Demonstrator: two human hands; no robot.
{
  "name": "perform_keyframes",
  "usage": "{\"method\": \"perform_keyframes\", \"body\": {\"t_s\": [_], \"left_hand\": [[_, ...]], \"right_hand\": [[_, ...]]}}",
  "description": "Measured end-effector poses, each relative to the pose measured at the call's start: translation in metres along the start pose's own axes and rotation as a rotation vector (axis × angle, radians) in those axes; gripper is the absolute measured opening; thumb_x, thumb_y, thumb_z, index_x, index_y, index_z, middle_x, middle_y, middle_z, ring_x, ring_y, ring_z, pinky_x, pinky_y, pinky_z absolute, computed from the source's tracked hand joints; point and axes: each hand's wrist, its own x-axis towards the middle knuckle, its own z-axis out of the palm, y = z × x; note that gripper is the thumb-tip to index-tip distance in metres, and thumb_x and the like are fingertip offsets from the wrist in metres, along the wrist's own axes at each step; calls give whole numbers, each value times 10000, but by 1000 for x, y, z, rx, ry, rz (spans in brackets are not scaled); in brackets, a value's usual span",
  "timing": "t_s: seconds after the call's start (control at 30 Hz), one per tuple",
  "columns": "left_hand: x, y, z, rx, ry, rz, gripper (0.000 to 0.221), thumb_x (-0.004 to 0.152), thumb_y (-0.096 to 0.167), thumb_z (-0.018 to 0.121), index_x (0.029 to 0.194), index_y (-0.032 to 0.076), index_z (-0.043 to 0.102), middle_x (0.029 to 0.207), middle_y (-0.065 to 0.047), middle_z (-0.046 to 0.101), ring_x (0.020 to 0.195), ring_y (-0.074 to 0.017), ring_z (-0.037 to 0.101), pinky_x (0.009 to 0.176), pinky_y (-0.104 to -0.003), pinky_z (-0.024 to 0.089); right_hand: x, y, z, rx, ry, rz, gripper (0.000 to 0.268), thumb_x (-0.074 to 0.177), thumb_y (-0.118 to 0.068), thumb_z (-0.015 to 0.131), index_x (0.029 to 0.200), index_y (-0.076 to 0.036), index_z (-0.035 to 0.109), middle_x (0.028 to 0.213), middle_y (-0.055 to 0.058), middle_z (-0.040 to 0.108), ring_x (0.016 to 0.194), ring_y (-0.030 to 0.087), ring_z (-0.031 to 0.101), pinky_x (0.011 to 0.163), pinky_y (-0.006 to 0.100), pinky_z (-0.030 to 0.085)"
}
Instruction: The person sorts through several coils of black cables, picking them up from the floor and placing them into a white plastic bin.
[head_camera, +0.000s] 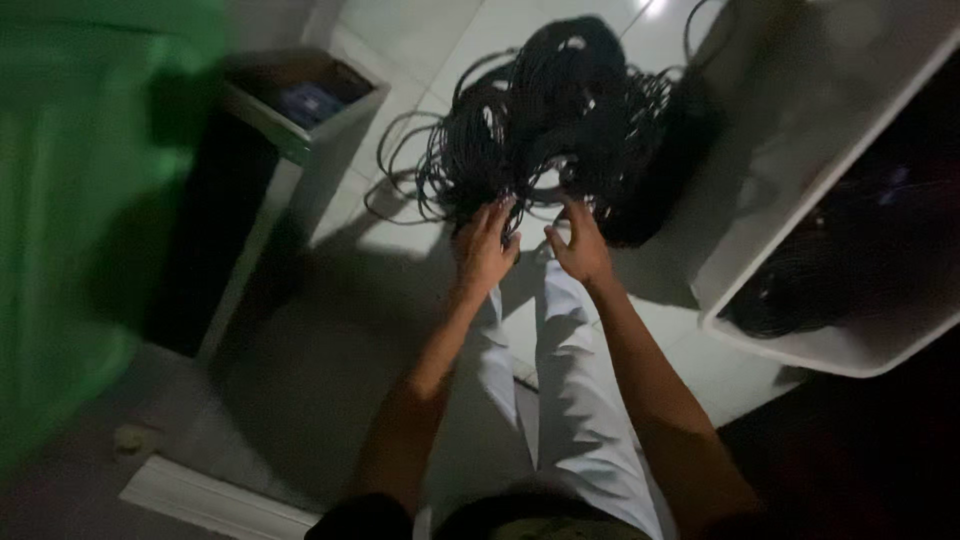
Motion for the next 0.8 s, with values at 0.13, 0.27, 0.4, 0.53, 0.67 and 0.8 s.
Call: {"method": "perform_keyframes", "body": {"t_s": [0.13,0.27,0.4,0.53,0.67,0.8], "left_hand": [[16,-42,38,-10,-18,-32,617,941,272,749,1489,115,514,1401,-153,597,1247,-365,612,1026,-487,511],[27,-84,85,39,9,16,641,916,253,764,1485,110,506,1431,-187,573,1268,-389,578,997,-493,499],[35,-111,121,27,-64,-38,633,919,253,755,1492,136,514,1431,-165,583,1288,-372,578,1038,-485,503],[50,-130,152,-8,-41,-10,674,884,249,750,1493,102,500,1457,-212,552,1308,-396,545,1036,-489,483],[63,-135,164,32,-172,-142,626,916,261,746,1471,88,512,1391,-201,583,1247,-405,554,998,-504,480],[68,-144,177,-2,-195,-153,573,960,242,703,1475,75,517,1386,-180,617,1245,-376,599,1024,-488,499]], "right_hand": [[13,24,32,44,-11,7,602,968,-258,702,1475,-27,475,1381,231,561,1235,413,577,1019,476,481],[33,49,68,74,-115,171,628,953,-259,692,1495,-43,457,1386,220,566,1099,400,616,967,457,500],[54,93,103,117,-137,125,614,957,-228,705,1484,-11,476,1387,253,560,1222,407,591,985,462,496],[72,142,147,127,-85,15,617,968,-183,732,1480,36,465,1413,268,553,1294,437,553,1048,480,474],[87,168,187,102,-85,100,606,927,-189,753,1441,-5,490,1366,245,590,1284,416,565,1053,477,483],[109,174,210,92,0,18,835,815,-186,832,1478,47,380,1323,298,571,1190,460,565,972,512,484]]}}
